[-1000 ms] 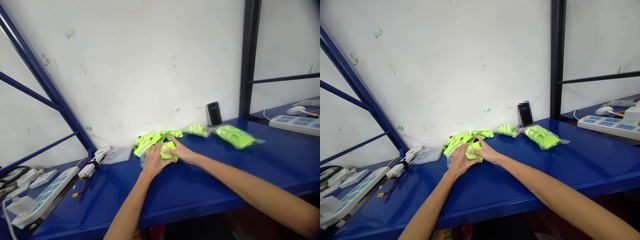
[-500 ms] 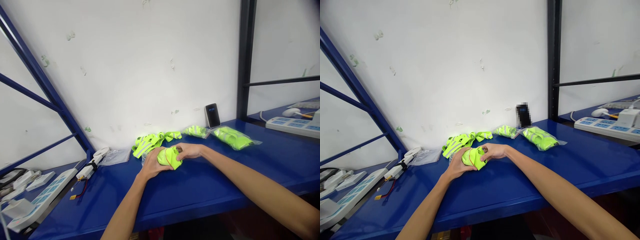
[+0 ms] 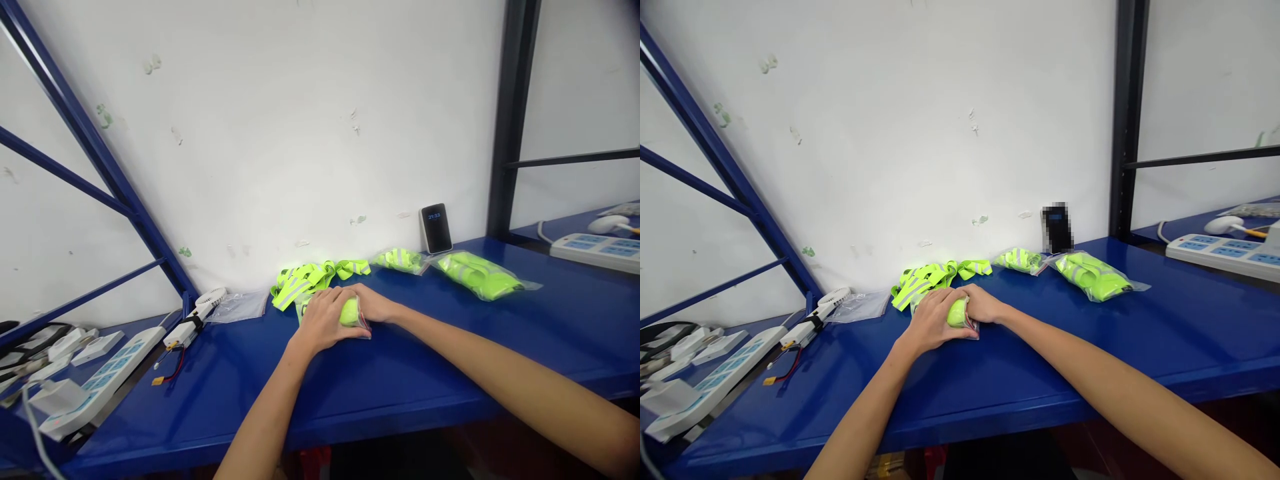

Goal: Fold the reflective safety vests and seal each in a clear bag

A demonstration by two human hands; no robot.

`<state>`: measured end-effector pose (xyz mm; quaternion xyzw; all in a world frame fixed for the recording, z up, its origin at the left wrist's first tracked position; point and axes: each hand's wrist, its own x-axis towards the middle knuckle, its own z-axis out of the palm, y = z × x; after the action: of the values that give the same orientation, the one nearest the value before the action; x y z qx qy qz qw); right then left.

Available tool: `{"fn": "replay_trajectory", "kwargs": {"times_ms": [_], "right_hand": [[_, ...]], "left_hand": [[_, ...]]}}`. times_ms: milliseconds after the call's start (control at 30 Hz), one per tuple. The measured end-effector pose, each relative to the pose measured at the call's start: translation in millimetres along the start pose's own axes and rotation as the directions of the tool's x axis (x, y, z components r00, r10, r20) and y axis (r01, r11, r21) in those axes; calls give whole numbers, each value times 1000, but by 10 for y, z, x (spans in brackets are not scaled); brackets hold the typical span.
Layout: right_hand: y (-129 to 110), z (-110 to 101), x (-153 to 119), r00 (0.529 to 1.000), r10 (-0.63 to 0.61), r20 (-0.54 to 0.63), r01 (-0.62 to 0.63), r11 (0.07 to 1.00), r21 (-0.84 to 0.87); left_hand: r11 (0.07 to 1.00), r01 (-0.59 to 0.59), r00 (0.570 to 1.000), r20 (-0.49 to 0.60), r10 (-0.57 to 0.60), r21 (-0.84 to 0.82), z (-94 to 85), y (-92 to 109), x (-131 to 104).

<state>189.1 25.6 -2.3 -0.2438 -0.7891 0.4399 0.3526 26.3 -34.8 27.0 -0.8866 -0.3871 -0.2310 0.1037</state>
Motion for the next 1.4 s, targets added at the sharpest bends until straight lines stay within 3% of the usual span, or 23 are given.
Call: {"fn": "replay_trajectory", "kwargs": {"times_ms": [67,167,233,333,467,567,767,867,1067,1200,1333,1400], "right_hand": [[-29,-82,-40,983,113,144,-132,983,128],[-49,-195,-86,919,201,340,-306,907,290],[-44,-199,-83,940,208,270,-279,924,260],[-44,-93,-40,993,112,37,-113,994,10],[-117,59,-22,985,-69,-160,16,950,-313],[-187,66,-60,975,-140,-175,56,909,-414],[-193,-17,-83,975,-219,-46,170,857,-486],[-151,-5,-58,961,-262,-89,184,846,-500],[-86,47,-27,962,-90,-258,2,946,-325],[-78,80,-11,938,-40,-344,-52,966,-255],[-103,71,-10,929,-21,-370,-71,970,-232],[-128,39,-19,952,6,-306,-39,994,-101]], "left_hand": [[1000,-6,1000,14,6,-23,-23,-37,-25],[998,3,1000,12,-3,-64,-48,-83,-64],[997,13,1000,-4,-13,-82,-55,-94,-85],[997,16,1000,-8,-16,-79,-62,-85,-105],[996,52,999,-2,-52,-71,-66,-86,-109],[990,109,993,-25,-112,-88,-48,-132,-101],[980,158,984,-65,-167,-122,-13,-225,-123],[985,133,989,-52,-140,-112,-15,-199,-139],[996,26,999,-17,-27,-80,-42,-99,-167],[987,-56,998,-14,55,-151,-66,-95,-189],[988,37,999,-27,-41,-149,-50,-99,-165],[986,93,994,-49,-100,-139,-30,-119,-138]]}}
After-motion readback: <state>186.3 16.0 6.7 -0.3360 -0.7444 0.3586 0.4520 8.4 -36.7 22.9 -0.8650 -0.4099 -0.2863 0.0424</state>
